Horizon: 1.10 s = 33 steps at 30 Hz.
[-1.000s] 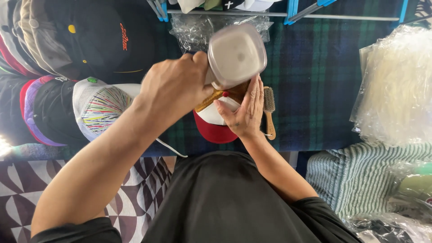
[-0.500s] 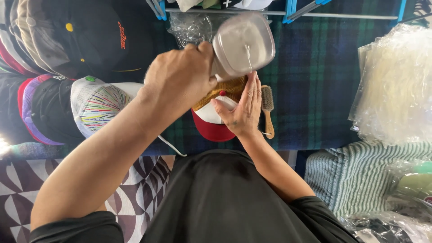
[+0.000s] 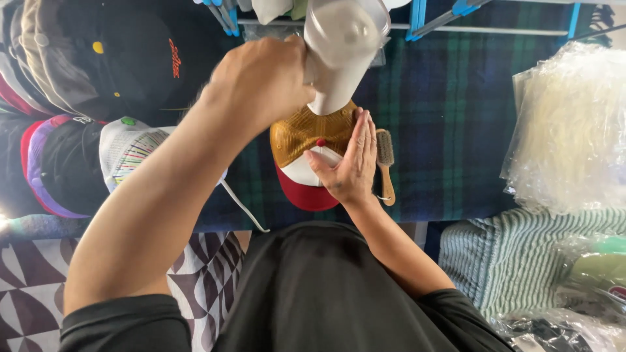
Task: The person is cleaning and shaping a trucker hat using a brush and a handheld steamer.
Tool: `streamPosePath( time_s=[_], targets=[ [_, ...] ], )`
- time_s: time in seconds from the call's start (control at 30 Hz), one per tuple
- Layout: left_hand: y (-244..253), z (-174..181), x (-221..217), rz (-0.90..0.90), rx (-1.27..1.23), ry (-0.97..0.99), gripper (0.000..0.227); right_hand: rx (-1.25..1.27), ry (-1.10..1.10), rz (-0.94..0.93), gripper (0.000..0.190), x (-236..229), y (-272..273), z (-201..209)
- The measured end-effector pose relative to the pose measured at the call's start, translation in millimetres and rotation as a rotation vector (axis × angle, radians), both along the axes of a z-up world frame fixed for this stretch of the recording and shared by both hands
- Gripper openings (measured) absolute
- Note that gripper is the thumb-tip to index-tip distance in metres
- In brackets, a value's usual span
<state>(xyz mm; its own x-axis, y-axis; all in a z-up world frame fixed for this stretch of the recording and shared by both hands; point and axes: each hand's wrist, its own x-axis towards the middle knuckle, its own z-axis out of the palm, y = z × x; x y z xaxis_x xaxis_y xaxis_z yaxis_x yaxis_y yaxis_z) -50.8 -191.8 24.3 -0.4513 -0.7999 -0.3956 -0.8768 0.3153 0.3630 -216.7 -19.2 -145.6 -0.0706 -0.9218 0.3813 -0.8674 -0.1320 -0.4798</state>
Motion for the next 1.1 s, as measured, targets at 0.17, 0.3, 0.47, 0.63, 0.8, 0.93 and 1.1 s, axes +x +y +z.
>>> streamPosePath(
  time_s=[0.17,0.3,0.47,0.63,0.8,0.93,1.1],
  targets=[
    [-33,36,-2,0.150,0.311,-0.096,0.037,0.054,-0.005,-0.006,0.113,-2,-1,5],
    [-36,28,25,0.214,0.413,-0.081,0.034,0.076,-0.025,-0.018,0.112,0,1,7],
    [-17,21,63,0.425,0.544,-0.027,0.033,0.138,-0.074,-0.026,0.111,-6,1,6],
    [18,-44,106,0.704,0.669,0.134,0.028,0.130,-0.056,-0.011,0.104,-10,0,0],
    [72,-103,139,0.795,0.507,0.545,0.030,-0.198,-0.055,0.093,0.104,-15,-10,-9],
    [117,-110,142,0.805,0.385,0.494,0.027,-0.197,-0.054,0.086,0.104,-13,-10,-9],
    [142,-91,121,0.222,-0.382,0.308,0.042,-0.168,-0.108,0.090,0.105,-8,-9,-9]
  ],
)
